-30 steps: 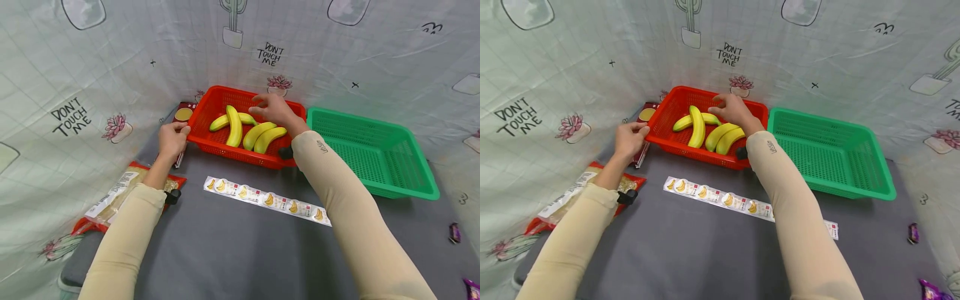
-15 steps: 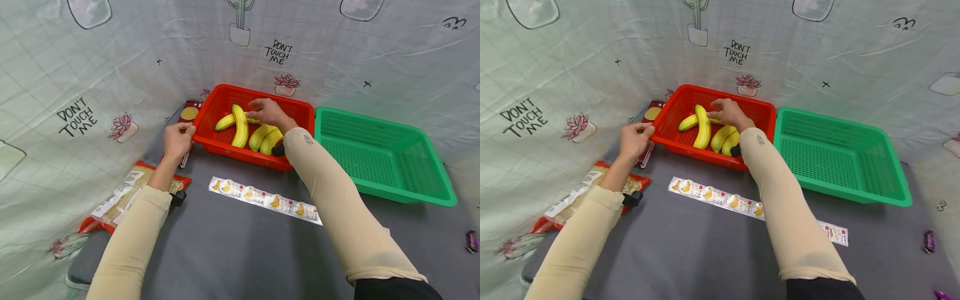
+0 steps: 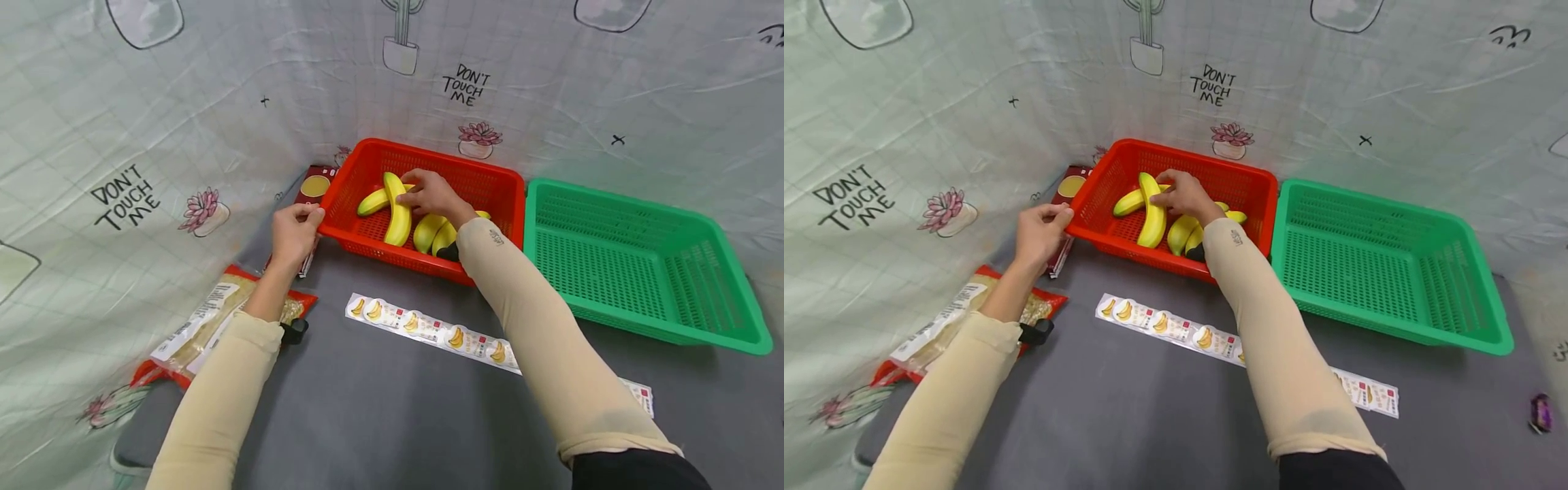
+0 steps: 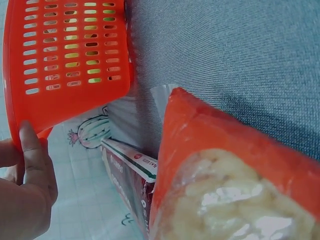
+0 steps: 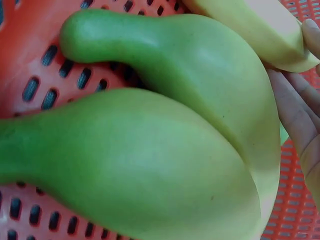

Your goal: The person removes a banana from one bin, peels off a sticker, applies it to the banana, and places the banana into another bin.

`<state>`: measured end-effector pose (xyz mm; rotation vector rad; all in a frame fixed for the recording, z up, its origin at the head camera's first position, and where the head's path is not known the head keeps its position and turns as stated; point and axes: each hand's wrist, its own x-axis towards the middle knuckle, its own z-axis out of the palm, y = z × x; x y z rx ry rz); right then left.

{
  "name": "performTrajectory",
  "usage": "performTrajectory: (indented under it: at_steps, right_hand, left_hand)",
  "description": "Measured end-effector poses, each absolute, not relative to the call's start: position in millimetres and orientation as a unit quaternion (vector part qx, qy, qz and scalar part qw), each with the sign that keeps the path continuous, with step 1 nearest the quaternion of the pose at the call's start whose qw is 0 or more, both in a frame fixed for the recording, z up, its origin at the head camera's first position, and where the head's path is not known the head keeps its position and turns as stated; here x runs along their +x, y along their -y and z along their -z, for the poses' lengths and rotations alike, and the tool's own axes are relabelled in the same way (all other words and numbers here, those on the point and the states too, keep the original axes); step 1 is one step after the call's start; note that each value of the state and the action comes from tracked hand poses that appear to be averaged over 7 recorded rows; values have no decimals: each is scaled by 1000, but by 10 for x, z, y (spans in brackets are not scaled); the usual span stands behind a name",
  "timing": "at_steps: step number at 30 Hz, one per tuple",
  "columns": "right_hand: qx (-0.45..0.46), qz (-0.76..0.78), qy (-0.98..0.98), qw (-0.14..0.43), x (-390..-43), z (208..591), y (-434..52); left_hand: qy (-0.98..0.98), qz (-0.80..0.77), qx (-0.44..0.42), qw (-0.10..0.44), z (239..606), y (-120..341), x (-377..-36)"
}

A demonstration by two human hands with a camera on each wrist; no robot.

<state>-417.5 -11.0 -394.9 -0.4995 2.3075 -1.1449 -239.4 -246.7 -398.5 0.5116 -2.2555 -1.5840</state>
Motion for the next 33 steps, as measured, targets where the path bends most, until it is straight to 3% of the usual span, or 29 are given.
performTrajectory:
  at_steps: [12, 20, 33]
  right_hand:
    - [-187, 443, -839, 254, -4182, 3939, 156]
    - [-198, 441, -848, 217, -4146, 3941, 90]
    - [-224, 433, -859, 155, -4096, 3463, -59]
  left_hand:
    - [790, 551, 180, 200, 3975, 2483, -2388]
    - [793, 550, 169, 197, 4055, 2444, -2404]
    - [785, 561, 169, 198, 4049, 2439, -2393]
